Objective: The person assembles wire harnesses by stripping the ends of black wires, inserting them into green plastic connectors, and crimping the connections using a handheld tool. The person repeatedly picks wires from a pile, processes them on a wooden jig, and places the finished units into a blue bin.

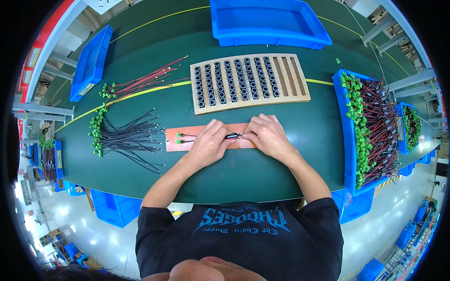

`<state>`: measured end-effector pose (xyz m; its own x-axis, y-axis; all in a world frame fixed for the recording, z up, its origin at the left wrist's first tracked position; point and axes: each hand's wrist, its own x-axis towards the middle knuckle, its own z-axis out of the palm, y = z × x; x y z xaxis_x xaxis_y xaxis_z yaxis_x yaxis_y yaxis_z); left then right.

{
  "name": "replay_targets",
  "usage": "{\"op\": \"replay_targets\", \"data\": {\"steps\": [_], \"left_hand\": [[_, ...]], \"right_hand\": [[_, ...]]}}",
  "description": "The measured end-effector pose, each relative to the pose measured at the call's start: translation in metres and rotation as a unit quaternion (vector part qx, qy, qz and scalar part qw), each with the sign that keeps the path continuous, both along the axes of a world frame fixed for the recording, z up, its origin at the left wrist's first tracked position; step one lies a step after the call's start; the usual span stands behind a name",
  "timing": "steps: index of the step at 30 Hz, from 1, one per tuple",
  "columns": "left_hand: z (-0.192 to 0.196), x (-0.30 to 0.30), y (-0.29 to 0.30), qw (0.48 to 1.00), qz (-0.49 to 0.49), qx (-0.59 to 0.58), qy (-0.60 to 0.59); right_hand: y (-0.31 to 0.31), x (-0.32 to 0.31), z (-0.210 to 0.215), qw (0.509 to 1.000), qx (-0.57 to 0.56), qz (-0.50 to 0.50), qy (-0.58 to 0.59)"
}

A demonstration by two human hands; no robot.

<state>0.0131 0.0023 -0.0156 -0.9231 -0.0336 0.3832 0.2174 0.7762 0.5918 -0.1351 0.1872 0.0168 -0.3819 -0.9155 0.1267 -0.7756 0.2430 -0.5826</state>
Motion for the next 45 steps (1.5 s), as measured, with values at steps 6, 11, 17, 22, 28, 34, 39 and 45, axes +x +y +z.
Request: {"op": "replay_targets", "data": {"steps": [6, 11, 17, 22, 28, 34, 39, 45], "left_hand": [[-0.004, -0.003, 0.003, 1.000, 0.002, -0.004, 0.009], [0.001, -0.007, -0.003, 0.997, -0.012, 0.070, -0.038], [0.018, -0.005, -0.004, 0.966, -0.005, 0.240, -0.093], [-0.014, 0.002, -0.015, 0.923, -0.010, 0.383, 0.025], [-0.002, 0.009, -0.009, 0.916, 0.107, 0.386, 0.000], [0.000, 0.009, -0.008, 0.957, 0.113, 0.261, -0.051], [0.002, 0.006, -0.012, 0.967, 0.084, 0.236, -0.053], [-0.002, 0.004, -0.011, 0.962, 0.085, 0.256, -0.047]], "right_hand": [[0.002, -0.006, -0.002, 1.000, -0.010, 0.024, -0.004], [0.003, -0.007, 0.004, 0.999, -0.002, 0.024, -0.031], [-0.016, 0.007, 0.030, 0.989, 0.020, 0.084, 0.119], [-0.042, 0.017, 0.019, 0.954, 0.076, 0.149, 0.250], [-0.060, 0.012, 0.038, 0.937, 0.099, 0.237, 0.238], [-0.080, 0.007, 0.048, 0.927, 0.084, 0.261, 0.258], [-0.082, -0.013, 0.033, 0.939, 0.082, 0.268, 0.200], [-0.086, -0.027, 0.037, 0.938, 0.102, 0.274, 0.189]]}}
